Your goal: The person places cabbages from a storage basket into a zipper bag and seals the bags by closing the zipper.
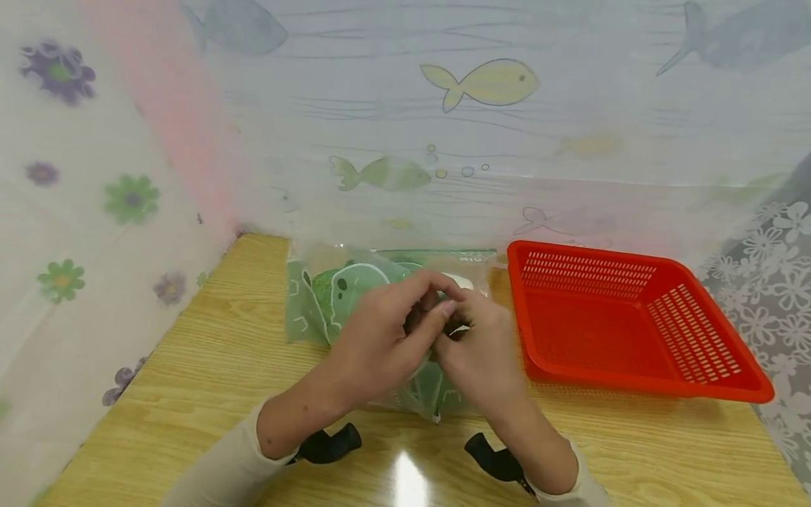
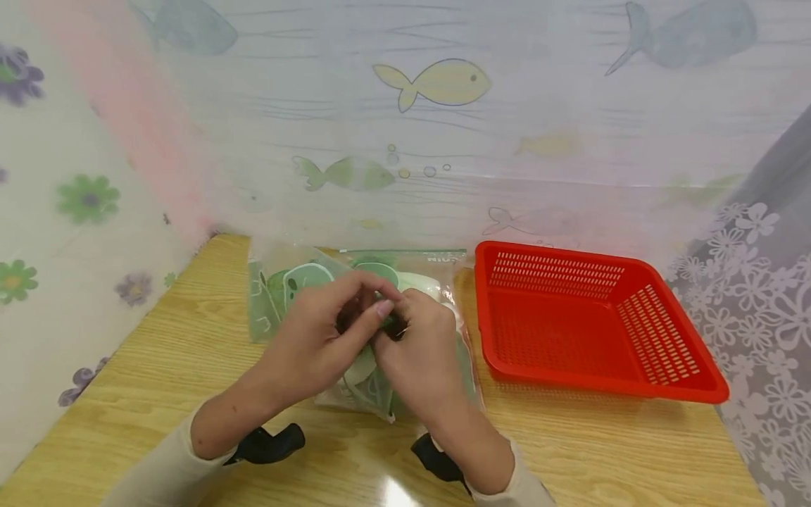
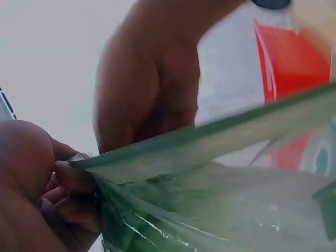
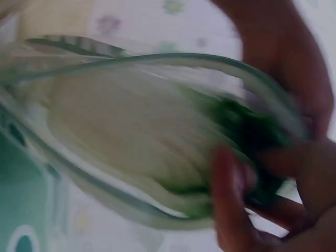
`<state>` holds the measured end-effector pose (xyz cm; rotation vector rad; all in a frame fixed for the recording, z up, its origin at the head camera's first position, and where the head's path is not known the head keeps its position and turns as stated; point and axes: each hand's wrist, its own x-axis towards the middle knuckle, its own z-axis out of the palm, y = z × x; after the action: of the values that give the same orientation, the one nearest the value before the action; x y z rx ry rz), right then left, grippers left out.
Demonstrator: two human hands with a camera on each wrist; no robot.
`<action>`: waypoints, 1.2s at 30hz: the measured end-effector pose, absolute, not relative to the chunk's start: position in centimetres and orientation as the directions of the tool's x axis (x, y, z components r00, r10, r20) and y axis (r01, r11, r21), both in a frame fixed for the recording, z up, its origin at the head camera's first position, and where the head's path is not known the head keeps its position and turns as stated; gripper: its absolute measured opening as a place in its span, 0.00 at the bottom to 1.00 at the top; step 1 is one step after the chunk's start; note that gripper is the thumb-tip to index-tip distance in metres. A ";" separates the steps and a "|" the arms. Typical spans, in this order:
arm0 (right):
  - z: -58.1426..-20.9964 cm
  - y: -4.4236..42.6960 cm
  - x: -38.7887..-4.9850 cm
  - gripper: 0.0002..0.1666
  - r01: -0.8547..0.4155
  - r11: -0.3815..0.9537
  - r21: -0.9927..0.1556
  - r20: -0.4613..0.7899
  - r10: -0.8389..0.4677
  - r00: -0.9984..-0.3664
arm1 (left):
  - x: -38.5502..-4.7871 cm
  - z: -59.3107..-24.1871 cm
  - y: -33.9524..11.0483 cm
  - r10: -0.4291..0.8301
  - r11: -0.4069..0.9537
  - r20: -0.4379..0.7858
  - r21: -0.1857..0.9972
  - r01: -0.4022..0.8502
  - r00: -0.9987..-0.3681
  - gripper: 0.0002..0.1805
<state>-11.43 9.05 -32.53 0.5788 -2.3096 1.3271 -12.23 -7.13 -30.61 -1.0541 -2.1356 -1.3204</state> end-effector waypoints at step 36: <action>-36.7 6.0 -12.3 0.20 -0.724 0.688 0.049 0.936 -0.284 -0.206 | -10.8 -29.8 -7.3 0.344 0.115 0.681 0.653 0.749 -0.646 0.07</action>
<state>-12.28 6.02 -36.71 0.8030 -1.7850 0.4935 -10.76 -7.32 -29.81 -1.0646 -2.0392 -1.5431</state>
